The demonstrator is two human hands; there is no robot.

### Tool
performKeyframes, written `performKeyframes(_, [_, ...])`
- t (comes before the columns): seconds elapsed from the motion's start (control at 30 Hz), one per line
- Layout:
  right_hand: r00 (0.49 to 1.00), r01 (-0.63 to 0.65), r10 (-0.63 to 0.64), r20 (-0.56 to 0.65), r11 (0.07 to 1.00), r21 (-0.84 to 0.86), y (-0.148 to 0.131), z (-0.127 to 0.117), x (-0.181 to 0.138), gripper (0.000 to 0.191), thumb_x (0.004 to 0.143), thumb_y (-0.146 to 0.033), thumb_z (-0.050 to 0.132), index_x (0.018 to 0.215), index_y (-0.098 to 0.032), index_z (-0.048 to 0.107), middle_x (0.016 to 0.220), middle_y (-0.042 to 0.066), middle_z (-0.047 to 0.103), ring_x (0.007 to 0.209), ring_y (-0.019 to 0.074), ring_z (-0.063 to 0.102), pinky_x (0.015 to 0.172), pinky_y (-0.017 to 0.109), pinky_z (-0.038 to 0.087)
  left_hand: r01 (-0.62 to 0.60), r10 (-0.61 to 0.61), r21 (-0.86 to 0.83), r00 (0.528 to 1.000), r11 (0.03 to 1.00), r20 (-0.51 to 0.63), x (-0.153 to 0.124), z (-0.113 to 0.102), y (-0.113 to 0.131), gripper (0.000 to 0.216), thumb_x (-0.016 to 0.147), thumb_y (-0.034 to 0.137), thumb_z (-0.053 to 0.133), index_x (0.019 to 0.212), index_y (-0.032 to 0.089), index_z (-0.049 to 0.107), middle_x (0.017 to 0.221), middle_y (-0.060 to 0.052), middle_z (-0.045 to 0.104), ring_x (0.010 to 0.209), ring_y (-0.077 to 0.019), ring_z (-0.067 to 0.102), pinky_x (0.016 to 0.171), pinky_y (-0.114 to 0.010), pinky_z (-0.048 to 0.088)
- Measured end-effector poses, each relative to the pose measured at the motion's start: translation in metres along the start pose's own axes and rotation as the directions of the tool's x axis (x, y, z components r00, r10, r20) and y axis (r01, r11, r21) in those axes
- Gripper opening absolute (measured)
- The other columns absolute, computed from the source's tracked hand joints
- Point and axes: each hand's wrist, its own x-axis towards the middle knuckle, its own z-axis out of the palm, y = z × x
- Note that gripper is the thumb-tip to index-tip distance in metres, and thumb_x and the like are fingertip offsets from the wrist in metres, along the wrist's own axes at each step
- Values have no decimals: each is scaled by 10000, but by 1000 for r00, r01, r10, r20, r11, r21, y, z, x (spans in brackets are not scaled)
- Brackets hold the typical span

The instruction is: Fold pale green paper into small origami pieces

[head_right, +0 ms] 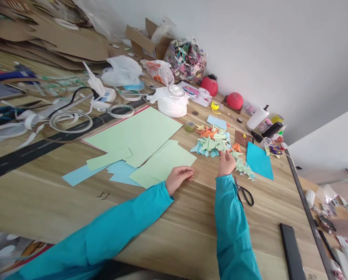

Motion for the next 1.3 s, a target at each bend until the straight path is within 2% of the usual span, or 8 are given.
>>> performKeyframes(0.17, [984,-23,27,175,999,-29,12,-6,-22,385,646,-385,625,860,-69,682,662,81,697,497,141,590,459,242,458,-20,20,9,1000,1000,-12,1,-1,4,166,630,296,650,668,135,653,511,13,592,486,-114,533,555,-251,448])
performKeyframes(0.4, [946,133,-75,316,977,-168,39,-69,-84,283,701,-377,628,786,-116,697,608,49,677,562,164,612,558,276,489,-125,124,237,992,963,22,1,-3,-7,148,686,280,598,712,142,644,578,-11,599,530,-130,533,545,-253,433])
performKeyframes(0.47, [932,173,-94,350,964,-201,44,-80,-94,260,722,-362,617,804,-130,698,609,43,676,555,164,613,557,277,491,-228,245,462,969,857,25,3,-9,-11,122,704,240,569,730,150,648,643,-30,608,563,-137,532,560,-259,430])
performKeyframes(0.57, [908,254,-149,392,940,-229,44,-84,-101,214,748,-340,597,764,-153,700,633,45,684,565,163,613,557,272,490,-332,401,790,908,516,120,8,-23,-10,136,716,189,552,792,149,657,768,-75,607,679,-175,550,674,-306,440])
performKeyframes(0.67, [872,335,-200,446,909,-248,42,-81,-102,200,764,-323,576,760,-167,700,654,45,690,564,158,608,549,265,485,-249,423,950,894,191,149,10,-35,-1,193,707,233,582,864,160,668,878,-111,592,861,-247,535,773,-358,422])
performKeyframes(0.77, [851,367,-213,480,894,-256,43,-80,-102,202,782,-315,553,782,-175,699,670,46,694,561,153,604,545,260,486,-120,387,993,916,3,109,8,-40,9,290,697,328,593,930,168,658,985,-119,578,940,-293,497,791,-394,411])
performKeyframes(1.13, [838,385,-222,499,888,-251,45,-77,-104,189,798,-276,526,753,-187,687,643,34,677,547,147,596,530,245,471,-24,282,974,955,-227,89,1,-34,19,258,769,293,462,859,134,643,869,-129,644,847,-288,568,672,-355,425])
performKeyframes(1.3, [830,406,-237,504,878,-255,48,-76,-104,180,794,-260,523,749,-199,686,660,30,685,558,145,601,530,236,468,53,275,973,961,-225,11,0,-33,18,398,819,229,377,1165,131,547,813,-118,670,745,-265,622,548,-322,396])
